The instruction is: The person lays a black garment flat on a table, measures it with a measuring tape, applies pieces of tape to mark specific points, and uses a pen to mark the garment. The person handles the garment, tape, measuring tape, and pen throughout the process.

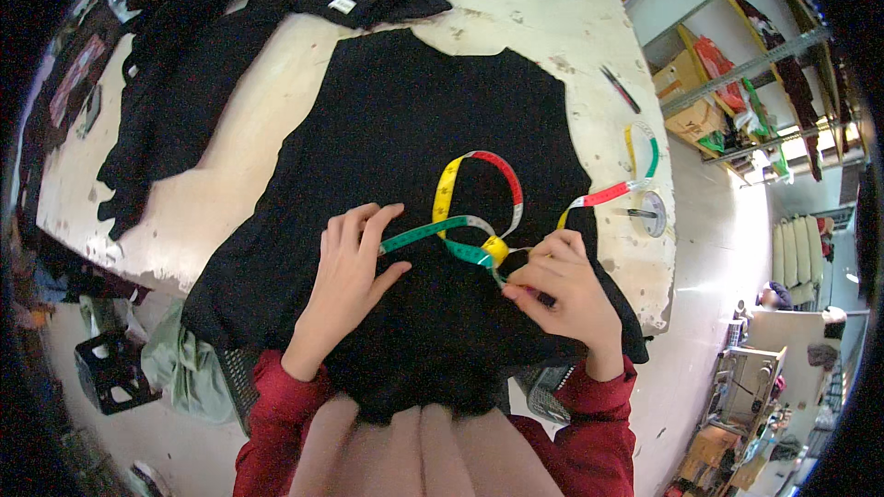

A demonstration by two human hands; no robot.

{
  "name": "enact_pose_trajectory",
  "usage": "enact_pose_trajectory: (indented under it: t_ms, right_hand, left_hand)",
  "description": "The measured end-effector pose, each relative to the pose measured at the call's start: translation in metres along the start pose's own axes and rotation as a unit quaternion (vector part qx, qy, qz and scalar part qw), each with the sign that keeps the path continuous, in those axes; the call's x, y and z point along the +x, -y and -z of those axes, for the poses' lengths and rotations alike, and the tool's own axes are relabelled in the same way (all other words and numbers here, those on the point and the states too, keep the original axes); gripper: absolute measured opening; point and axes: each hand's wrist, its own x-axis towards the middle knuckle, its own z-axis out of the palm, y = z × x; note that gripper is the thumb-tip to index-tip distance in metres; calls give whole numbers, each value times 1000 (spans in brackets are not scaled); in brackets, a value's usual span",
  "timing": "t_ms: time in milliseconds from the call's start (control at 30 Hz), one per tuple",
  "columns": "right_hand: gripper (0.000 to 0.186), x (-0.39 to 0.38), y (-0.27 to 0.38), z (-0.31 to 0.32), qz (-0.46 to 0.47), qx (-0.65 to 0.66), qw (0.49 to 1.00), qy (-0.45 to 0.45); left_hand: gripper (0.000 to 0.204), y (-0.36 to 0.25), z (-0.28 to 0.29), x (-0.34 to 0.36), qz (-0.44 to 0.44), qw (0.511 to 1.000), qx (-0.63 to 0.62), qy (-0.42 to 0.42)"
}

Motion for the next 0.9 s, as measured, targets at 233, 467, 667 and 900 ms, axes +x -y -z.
enact_pose_trajectory:
  t_ms: [233, 467, 667, 900]
  right_hand:
    - [42, -8, -30, -27, -97, -92, 991, -29]
    - [28, -9, -96, 13, -45, -243, 968, 36]
    - [35, 27, -143, 105, -231, -545, 803, -65]
    - [77, 101, 41, 16, 12, 125, 992, -5]
  left_hand:
    - [14, 36, 43, -4, 65, 982, -180, -2]
    - [22, 172, 124, -43, 211, 918, -49, -333]
    - [22, 168, 152, -60, 220, 935, -30, -276]
    - [15, -1, 99, 0, -99, 984, -88, 115]
